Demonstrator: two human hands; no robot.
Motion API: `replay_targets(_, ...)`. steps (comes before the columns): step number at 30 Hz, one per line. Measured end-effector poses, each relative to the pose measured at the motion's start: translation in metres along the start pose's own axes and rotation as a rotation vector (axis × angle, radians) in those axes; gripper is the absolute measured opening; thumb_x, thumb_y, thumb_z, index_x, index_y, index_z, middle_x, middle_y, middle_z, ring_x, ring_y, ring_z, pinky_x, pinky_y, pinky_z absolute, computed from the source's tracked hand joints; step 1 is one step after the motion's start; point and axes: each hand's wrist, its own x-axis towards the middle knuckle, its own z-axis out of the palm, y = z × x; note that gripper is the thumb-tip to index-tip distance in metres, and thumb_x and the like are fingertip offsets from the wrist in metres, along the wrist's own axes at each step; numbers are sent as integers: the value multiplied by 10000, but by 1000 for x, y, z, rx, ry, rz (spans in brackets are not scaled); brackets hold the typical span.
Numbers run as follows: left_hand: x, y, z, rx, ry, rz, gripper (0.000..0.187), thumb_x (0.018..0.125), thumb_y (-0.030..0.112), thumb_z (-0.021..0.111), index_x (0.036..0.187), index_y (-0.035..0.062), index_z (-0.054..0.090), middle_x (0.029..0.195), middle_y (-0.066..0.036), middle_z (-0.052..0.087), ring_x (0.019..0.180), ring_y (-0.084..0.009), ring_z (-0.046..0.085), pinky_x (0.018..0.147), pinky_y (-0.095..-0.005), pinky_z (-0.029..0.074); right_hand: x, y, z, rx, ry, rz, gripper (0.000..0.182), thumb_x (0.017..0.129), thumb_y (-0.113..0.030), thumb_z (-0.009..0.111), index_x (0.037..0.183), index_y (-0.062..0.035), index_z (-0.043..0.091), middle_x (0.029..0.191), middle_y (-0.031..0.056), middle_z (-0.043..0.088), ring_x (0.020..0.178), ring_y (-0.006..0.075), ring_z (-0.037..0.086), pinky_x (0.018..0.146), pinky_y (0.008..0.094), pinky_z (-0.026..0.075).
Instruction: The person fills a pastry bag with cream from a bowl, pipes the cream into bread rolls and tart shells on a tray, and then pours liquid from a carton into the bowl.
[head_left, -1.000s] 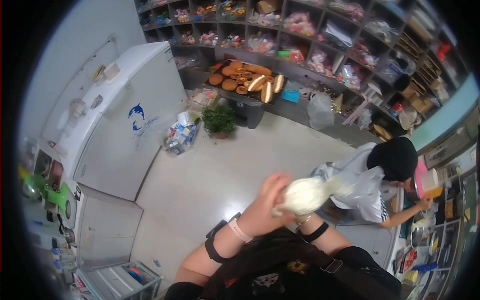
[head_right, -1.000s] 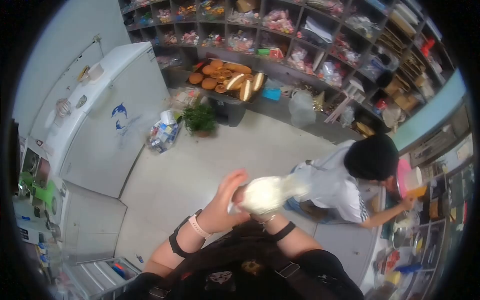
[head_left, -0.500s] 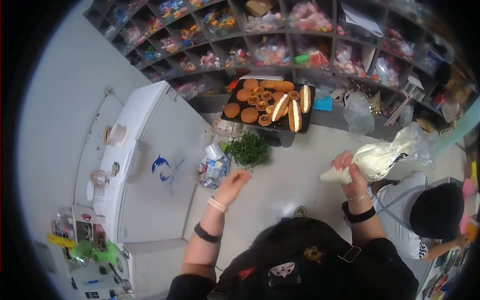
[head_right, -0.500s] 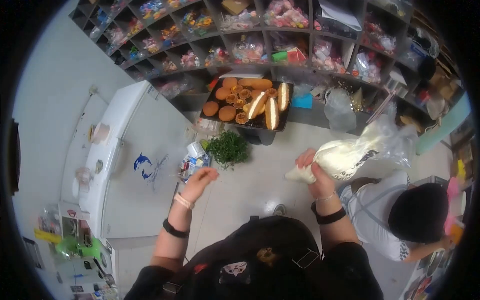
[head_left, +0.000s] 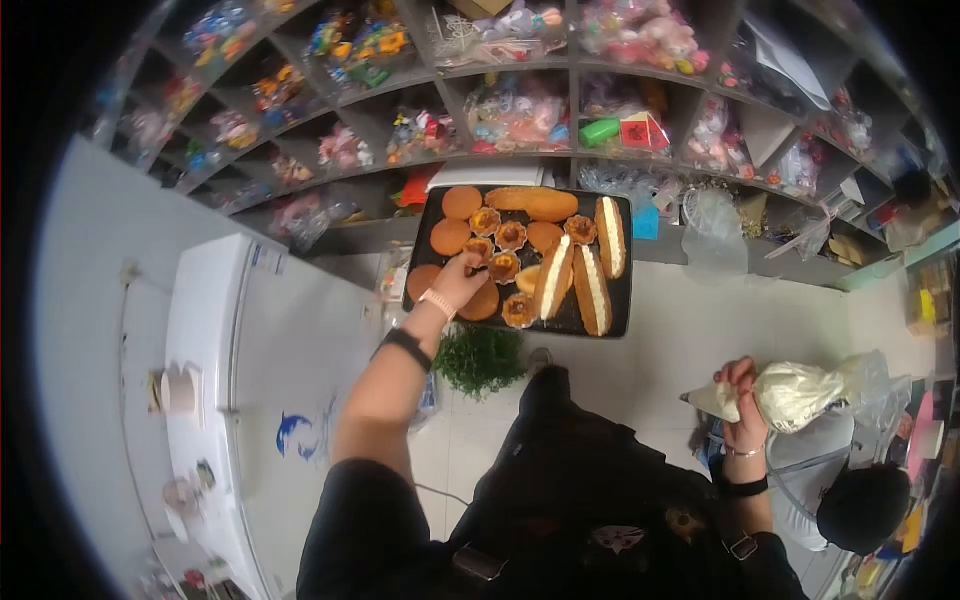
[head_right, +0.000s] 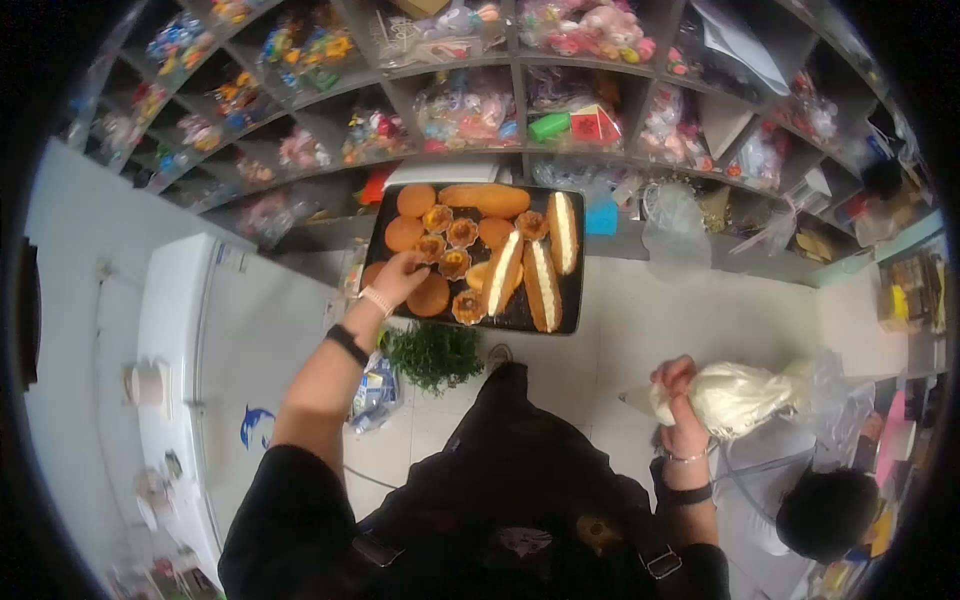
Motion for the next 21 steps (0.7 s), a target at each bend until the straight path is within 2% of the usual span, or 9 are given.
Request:
replay_targets(1, 26, 18, -8, 105, -22, -11, 395, 791, 233, 666, 1098, 12, 553, 1012, -154, 617, 959, -298, 601, 839, -345, 467, 7, -4, 14, -18, 60, 30, 304, 788, -327, 680, 805, -133, 447, 906, 31, 388, 905, 191, 406, 861, 358, 350)
replay_targets(2, 64, -4, -6, 142, -56, 8, 437, 781, 234, 660, 1142, 24, 533, 1115, -184, 575, 1062, -353, 542, 908, -382, 436, 16, -7, 28, -36, 115, 52, 302, 796, -329, 676, 814, -142, 440, 904, 27, 377, 904, 182, 397, 868, 363, 346)
replay_targets(5, 155, -26, 10, 402, -65, 25, 509, 767, 219, 661, 1214, 42, 493, 1230, -184, 509, 1149, -367, 470, 977, -403, 388, 32, -4, 41, -55, 159, 29, 291, 807, -337, 668, 871, -134, 471, 887, 22, 395, 892, 193, 423, 851, 367, 367)
replay_targets(6, 175, -25, 15, 455, -93, -11, 595, 751, 195, 665, 1282, 56, 435, 1314, -177, 433, 1222, -353, 401, 1016, -412, 353, 34, -4, 50, -117, 223, 20, 289, 806, -338, 672, 868, -136, 475, 874, 21, 389, 880, 192, 425, 835, 365, 373)
replay_targets(9, 226, -48, 36, 635, -113, 148, 639, 750, 186, 654, 1321, 71, 394, 1368, -153, 376, 1263, -334, 355, 1031, -422, 338, 39, -2, 66, -240, 336, -6, 283, 815, -324, 672, 798, -137, 460, 827, 17, 374, 844, 189, 423, 805, 358, 387)
replay_targets(10, 239, -45, 42, 681, -152, 99, 612, 758, 151, 610, 1324, 85, 385, 1385, -133, 353, 1280, -315, 335, 1043, -428, 321, 40, -3, 76, -233, 409, 10, 280, 819, -312, 669, 790, -132, 457, 823, 16, 372, 843, 190, 423, 803, 359, 389)
replay_targets(14, 292, -66, 70, 742, -253, 188, 558, 749, 89, 545, 1290, 96, 410, 1347, -135, 389, 1254, -322, 365, 1024, -426, 334, 48, -6, 98, -270, 592, 32, 303, 782, -314, 712, 727, -126, 481, 782, 15, 384, 813, 192, 424, 768, 360, 390)
replay_targets(17, 307, -52, 72, 854, -442, 154, 574, 703, 116, 616, 1249, 92, 437, 1253, -144, 436, 1215, -318, 400, 995, -430, 352, 55, -4, 105, -269, 671, 45, 308, 776, -313, 719, 728, -121, 483, 781, 15, 383, 811, 190, 426, 767, 359, 389)
replay_targets(21, 313, -54, 76, 891, -415, 198, 562, 664, 125, 664, 1189, 89, 467, 1208, -133, 456, 1155, -325, 436, 981, -425, 360, 66, 5, 114, -220, 736, 69, 334, 752, -330, 738, 740, -114, 483, 790, 17, 393, 815, 188, 429, 773, 353, 388)
